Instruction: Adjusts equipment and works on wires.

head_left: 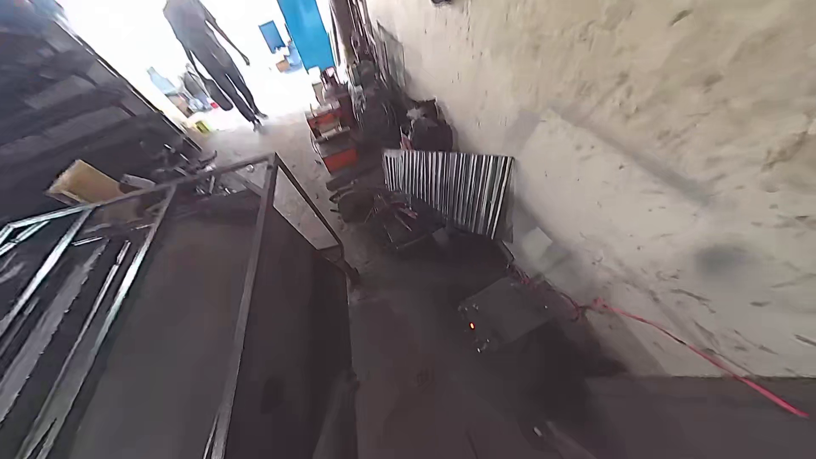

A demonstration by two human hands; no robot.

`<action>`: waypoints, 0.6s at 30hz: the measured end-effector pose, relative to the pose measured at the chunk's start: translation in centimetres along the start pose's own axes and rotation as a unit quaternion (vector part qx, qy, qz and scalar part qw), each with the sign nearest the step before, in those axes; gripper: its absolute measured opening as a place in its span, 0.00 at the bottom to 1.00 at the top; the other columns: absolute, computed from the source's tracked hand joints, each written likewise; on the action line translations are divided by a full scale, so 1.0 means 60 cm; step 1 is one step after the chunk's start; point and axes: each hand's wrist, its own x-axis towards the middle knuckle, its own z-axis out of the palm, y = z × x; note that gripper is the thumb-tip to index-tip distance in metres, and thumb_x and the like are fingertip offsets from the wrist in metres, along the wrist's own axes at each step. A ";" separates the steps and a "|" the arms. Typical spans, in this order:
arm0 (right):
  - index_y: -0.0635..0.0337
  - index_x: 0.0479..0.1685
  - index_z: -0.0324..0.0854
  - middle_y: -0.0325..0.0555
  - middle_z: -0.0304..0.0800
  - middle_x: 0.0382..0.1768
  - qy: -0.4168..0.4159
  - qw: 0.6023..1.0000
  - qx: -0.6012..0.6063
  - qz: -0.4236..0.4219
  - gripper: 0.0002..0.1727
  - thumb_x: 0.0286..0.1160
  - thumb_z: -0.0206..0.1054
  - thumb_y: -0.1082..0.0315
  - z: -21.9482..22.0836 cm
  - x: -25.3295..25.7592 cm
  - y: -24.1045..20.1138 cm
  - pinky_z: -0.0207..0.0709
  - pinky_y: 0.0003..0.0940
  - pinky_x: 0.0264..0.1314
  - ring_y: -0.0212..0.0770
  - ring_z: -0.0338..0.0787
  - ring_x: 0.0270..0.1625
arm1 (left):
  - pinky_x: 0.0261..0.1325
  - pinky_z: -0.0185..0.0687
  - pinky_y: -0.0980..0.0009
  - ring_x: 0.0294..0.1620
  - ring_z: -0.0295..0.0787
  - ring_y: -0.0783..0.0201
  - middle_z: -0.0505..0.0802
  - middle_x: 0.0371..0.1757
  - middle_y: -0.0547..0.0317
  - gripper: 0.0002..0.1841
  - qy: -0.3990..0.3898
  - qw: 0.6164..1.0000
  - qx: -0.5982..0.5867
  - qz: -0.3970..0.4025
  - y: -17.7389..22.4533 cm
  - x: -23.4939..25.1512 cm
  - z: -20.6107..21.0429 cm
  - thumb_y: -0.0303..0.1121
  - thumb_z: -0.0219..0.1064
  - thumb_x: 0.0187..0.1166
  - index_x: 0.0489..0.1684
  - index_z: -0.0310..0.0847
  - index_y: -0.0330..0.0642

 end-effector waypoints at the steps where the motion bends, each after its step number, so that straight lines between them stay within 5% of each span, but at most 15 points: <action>1: 0.67 0.76 0.76 0.68 0.88 0.62 -0.003 1.000 -0.025 -0.001 0.26 0.93 0.56 0.54 -0.016 0.028 -0.013 0.78 0.59 0.70 0.61 0.89 0.63 | 0.68 0.82 0.47 0.63 0.88 0.38 0.89 0.61 0.26 0.25 0.027 0.997 0.000 0.067 -0.052 0.035 -0.008 0.40 0.67 0.84 0.66 0.79 0.22; 2: 0.66 0.75 0.78 0.68 0.87 0.65 -0.009 0.998 -0.067 0.000 0.25 0.92 0.58 0.55 -0.047 0.059 -0.040 0.75 0.60 0.74 0.62 0.87 0.68 | 0.55 0.89 0.48 0.53 0.92 0.38 0.91 0.51 0.25 0.25 0.079 0.988 0.004 0.134 -0.097 0.074 -0.005 0.42 0.67 0.82 0.58 0.83 0.21; 4: 0.67 0.73 0.79 0.69 0.84 0.69 0.002 0.991 -0.133 -0.017 0.24 0.91 0.60 0.56 -0.118 0.106 -0.111 0.68 0.63 0.81 0.65 0.82 0.74 | 0.72 0.78 0.45 0.69 0.85 0.38 0.87 0.66 0.29 0.23 0.050 0.998 0.007 0.026 -0.064 0.074 -0.025 0.39 0.64 0.87 0.70 0.79 0.27; 6: 0.67 0.69 0.81 0.69 0.87 0.64 0.069 0.991 -0.108 -0.038 0.22 0.91 0.59 0.58 -0.185 0.135 -0.177 0.72 0.65 0.76 0.65 0.86 0.69 | 0.84 0.67 0.48 0.82 0.74 0.43 0.78 0.82 0.38 0.25 -0.057 0.995 0.063 -0.045 -0.014 0.086 -0.048 0.37 0.55 0.93 0.85 0.67 0.35; 7: 0.66 0.69 0.81 0.68 0.88 0.60 0.100 0.991 -0.076 -0.036 0.22 0.91 0.58 0.57 -0.214 0.148 -0.209 0.76 0.64 0.72 0.63 0.89 0.63 | 0.66 0.86 0.46 0.65 0.90 0.39 0.89 0.66 0.31 0.23 -0.018 0.995 0.075 0.061 -0.046 0.136 -0.033 0.38 0.62 0.89 0.73 0.78 0.28; 8: 0.65 0.70 0.80 0.67 0.89 0.57 0.125 0.991 -0.044 -0.030 0.22 0.92 0.57 0.57 -0.241 0.163 -0.243 0.79 0.63 0.67 0.62 0.90 0.58 | 0.62 0.87 0.46 0.59 0.92 0.41 0.91 0.61 0.32 0.22 -0.035 0.995 0.041 0.081 -0.049 0.189 -0.027 0.38 0.65 0.86 0.69 0.80 0.28; 11: 0.66 0.71 0.78 0.68 0.88 0.57 0.146 0.989 -0.025 -0.013 0.22 0.93 0.54 0.59 -0.308 0.223 -0.346 0.79 0.63 0.66 0.63 0.90 0.56 | 0.69 0.83 0.46 0.61 0.91 0.48 0.91 0.63 0.41 0.20 -0.066 0.997 0.014 0.035 0.052 0.295 -0.052 0.39 0.69 0.83 0.69 0.83 0.37; 18: 0.68 0.72 0.78 0.70 0.86 0.62 0.007 0.997 -0.071 -0.005 0.21 0.93 0.54 0.62 -0.362 0.458 -0.488 0.75 0.63 0.71 0.65 0.87 0.63 | 0.73 0.81 0.50 0.65 0.89 0.52 0.91 0.65 0.44 0.20 -0.023 0.992 0.044 0.118 0.349 0.584 -0.219 0.39 0.67 0.84 0.68 0.83 0.37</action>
